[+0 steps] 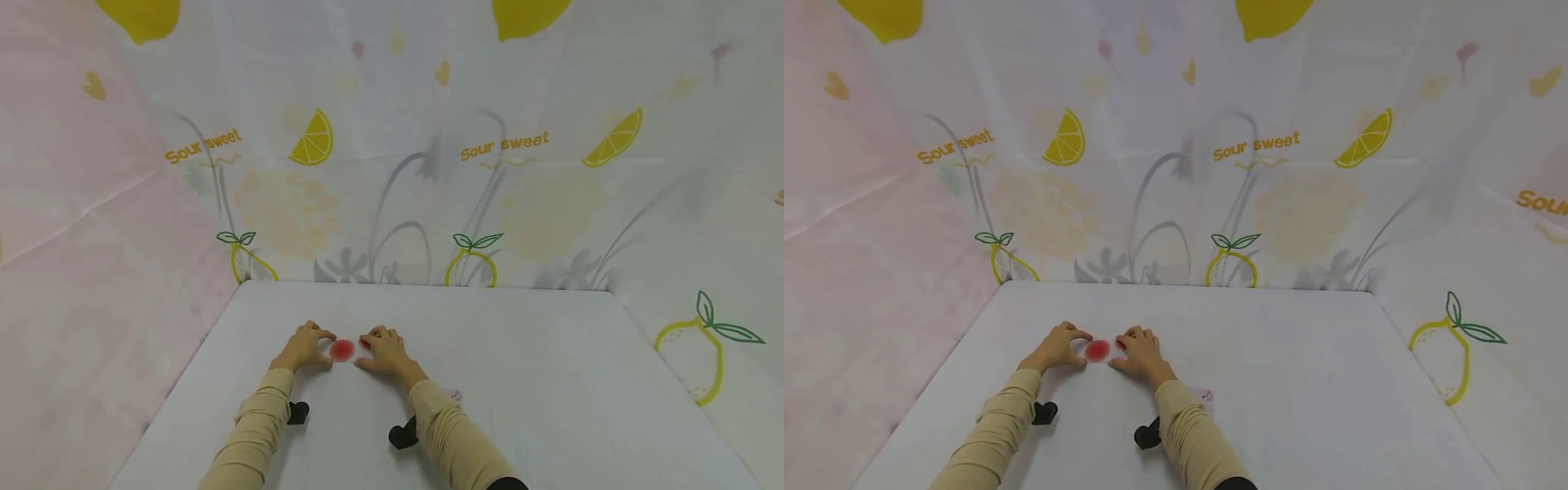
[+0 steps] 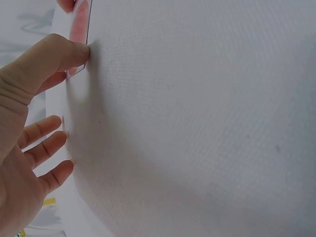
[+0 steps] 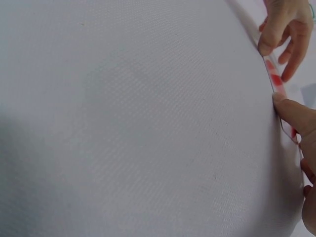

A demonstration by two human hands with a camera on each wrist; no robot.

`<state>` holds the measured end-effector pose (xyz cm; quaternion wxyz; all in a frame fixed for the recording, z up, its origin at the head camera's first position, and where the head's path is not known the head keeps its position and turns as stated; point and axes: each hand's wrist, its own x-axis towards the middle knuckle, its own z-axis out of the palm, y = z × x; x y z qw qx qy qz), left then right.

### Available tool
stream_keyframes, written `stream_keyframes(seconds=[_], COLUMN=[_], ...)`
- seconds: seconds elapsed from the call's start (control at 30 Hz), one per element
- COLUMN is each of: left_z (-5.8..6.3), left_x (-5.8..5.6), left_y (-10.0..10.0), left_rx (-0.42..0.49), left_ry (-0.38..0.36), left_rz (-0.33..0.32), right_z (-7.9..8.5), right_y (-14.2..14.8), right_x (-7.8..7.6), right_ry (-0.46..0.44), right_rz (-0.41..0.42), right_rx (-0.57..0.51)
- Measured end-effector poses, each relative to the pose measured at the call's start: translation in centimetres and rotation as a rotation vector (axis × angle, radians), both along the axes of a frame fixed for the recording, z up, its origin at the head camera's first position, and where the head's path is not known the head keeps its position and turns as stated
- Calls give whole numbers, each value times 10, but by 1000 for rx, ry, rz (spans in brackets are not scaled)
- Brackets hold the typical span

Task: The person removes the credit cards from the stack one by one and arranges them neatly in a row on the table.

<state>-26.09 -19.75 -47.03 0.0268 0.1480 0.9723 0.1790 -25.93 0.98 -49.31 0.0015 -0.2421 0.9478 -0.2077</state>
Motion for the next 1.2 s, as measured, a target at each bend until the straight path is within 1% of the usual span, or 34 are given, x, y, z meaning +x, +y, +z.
stream_keyframes(seconds=[0.13,0.27,0.4,0.67,0.8,0.87,0.93,1.03,1.2], left_z=[0,-1,-2,-4,-3,-3,-2,2,15], left_x=[0,-1,-1,-1,0,0,1,2,4], left_y=[0,-1,-1,-1,0,0,1,2,8], left_rx=[-3,-10,-4,-11,8,19,26,44,71], left_ry=[3,8,11,6,14,7,4,26,91], left_rz=[0,-2,-1,3,-3,3,10,6,-23], right_z=[0,-1,-2,-4,-3,-1,2,6,16], right_y=[0,0,0,3,5,6,6,6,7], right_x=[0,0,-1,0,1,2,3,4,6], right_ry=[4,-13,-11,69,100,113,118,125,137], right_rz=[-2,-5,-7,16,24,30,37,45,65], right_rx=[-1,0,-23,-78,-125,-148,-165,-179,-208])
